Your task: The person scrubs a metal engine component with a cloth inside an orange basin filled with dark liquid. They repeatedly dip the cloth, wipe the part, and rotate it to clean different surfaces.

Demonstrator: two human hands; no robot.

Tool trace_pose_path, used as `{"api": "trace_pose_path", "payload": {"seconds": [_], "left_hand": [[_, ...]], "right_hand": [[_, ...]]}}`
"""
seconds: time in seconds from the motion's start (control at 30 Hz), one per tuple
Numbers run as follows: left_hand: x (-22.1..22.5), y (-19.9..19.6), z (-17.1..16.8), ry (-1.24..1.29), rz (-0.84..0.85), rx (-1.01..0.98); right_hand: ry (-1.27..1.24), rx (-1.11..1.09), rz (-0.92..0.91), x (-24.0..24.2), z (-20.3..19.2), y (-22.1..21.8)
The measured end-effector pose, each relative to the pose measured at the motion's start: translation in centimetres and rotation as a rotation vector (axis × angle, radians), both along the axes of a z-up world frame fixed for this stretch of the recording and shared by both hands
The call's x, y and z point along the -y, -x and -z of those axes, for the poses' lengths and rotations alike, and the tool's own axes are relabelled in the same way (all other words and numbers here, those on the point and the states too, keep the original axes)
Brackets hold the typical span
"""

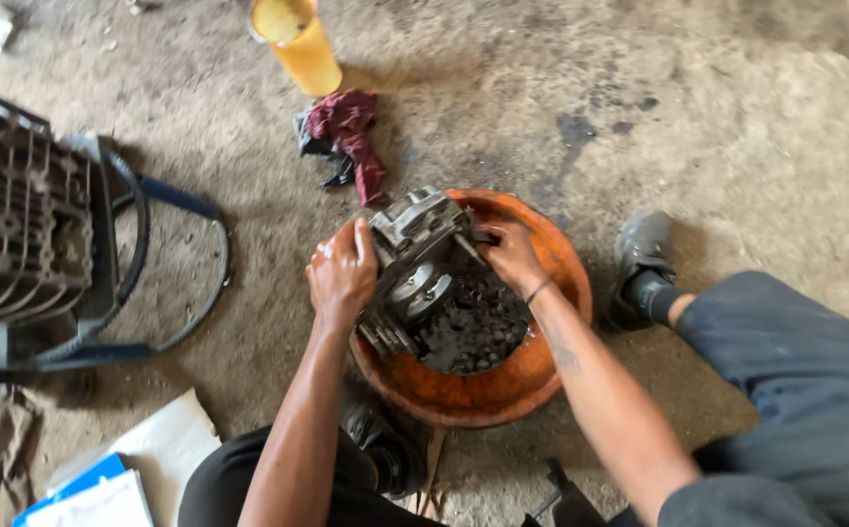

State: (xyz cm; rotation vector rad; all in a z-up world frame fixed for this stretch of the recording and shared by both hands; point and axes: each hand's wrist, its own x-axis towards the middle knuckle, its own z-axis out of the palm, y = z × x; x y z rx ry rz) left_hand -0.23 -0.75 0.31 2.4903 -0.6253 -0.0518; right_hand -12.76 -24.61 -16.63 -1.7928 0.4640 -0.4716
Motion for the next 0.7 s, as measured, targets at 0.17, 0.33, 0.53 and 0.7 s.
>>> {"api": "trace_pose_path", "payload": {"seconds": [0.17,0.33,0.53,0.7], "left_hand": [[-0.5,-0.1,1.4,-0.009,-0.004,0.047],[-0.7,-1.0,1.9,-0.022,0.020,0.095],[-0.3,-0.7,0.7,-0.008,0.002,0.005],[-0.5,-0.4,0.4,-0.037,0.004,0.008]], "right_hand": [[0.245,-0.239,-0.091,1.7,-0.7,0.0],[0.175,0.157,-0.049,-0.9,-1.8,1.2],[0.426,0.104,0.149,-5.5,-2.6,2.1],[0.124,0.083,0.330,-5.4,0.8,-0.1]]}}
